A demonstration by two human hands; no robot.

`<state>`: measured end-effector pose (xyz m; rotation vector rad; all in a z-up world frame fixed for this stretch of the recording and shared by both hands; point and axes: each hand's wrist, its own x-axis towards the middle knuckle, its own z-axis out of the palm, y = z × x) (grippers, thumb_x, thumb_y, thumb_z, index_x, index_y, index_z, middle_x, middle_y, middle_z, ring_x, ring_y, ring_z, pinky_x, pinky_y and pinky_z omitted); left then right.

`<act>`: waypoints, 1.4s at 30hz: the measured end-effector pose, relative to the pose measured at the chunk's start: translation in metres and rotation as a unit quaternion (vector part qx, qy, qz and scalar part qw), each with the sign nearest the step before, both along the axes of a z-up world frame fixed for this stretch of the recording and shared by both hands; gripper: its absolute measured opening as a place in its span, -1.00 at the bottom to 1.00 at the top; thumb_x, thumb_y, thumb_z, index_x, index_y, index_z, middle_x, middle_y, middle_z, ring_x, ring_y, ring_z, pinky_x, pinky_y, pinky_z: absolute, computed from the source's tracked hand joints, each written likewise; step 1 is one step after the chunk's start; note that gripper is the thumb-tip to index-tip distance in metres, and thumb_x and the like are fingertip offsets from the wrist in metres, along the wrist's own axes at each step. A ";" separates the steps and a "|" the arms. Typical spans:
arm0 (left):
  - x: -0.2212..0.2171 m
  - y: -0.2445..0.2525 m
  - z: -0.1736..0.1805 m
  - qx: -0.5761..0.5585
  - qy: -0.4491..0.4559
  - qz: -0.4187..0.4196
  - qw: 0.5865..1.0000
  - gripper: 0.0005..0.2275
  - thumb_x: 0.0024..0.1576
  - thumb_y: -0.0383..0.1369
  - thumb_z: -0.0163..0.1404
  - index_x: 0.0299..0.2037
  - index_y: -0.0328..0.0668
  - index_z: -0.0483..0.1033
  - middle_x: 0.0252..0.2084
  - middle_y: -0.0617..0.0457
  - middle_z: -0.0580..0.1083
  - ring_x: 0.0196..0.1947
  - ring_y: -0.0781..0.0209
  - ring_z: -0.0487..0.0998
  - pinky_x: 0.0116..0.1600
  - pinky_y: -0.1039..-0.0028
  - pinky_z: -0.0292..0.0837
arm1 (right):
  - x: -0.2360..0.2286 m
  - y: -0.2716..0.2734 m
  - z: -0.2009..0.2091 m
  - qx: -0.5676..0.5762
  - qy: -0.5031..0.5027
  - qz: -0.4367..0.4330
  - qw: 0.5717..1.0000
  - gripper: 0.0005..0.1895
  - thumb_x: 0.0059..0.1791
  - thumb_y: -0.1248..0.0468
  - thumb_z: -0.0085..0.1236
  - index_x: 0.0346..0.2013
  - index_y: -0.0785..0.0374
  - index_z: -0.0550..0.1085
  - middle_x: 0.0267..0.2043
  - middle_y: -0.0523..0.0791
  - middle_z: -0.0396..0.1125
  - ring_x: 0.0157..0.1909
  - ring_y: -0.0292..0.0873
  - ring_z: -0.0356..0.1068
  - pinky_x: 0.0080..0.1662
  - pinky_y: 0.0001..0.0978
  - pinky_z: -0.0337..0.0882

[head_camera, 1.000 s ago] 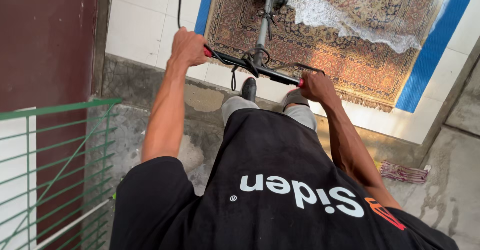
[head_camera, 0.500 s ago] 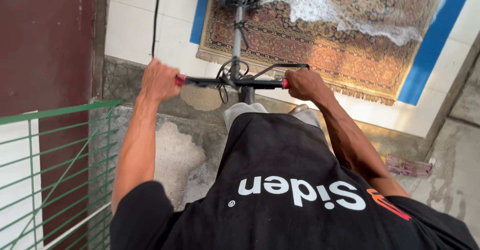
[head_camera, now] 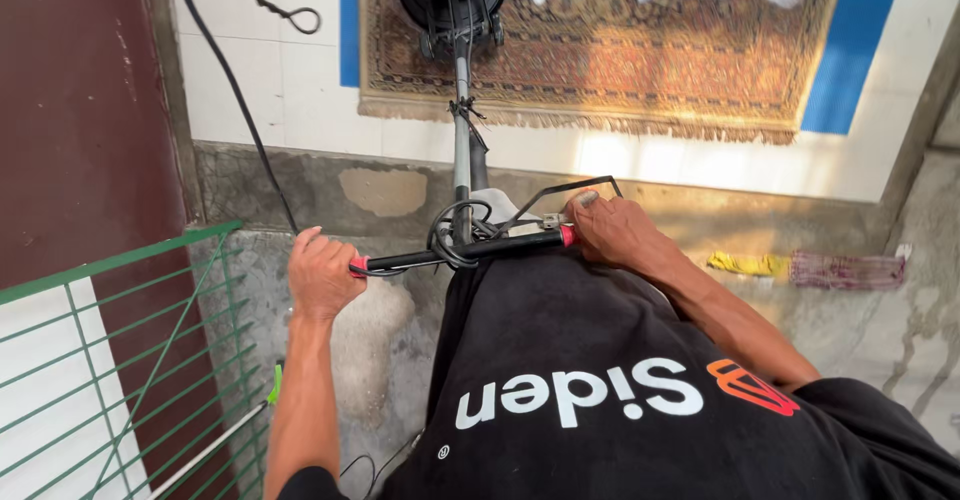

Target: The person cleans rugs by hand using a floor scrubbing machine on a tiled area.

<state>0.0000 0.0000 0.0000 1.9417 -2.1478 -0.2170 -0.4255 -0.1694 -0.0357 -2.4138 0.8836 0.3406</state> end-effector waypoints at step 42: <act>-0.404 -0.331 -0.142 0.082 -0.136 -0.355 0.921 -0.92 -0.23 -0.33 0.18 -0.58 -0.03 0.56 -0.55 -0.13 0.50 -0.50 -0.12 0.53 -0.15 0.23 0.34 | -0.387 0.089 -0.100 -0.014 0.033 -0.471 0.881 -0.86 -0.16 0.31 0.08 -0.31 0.21 0.46 -0.34 0.15 0.44 -0.20 0.32 0.44 -0.14 0.19 0.42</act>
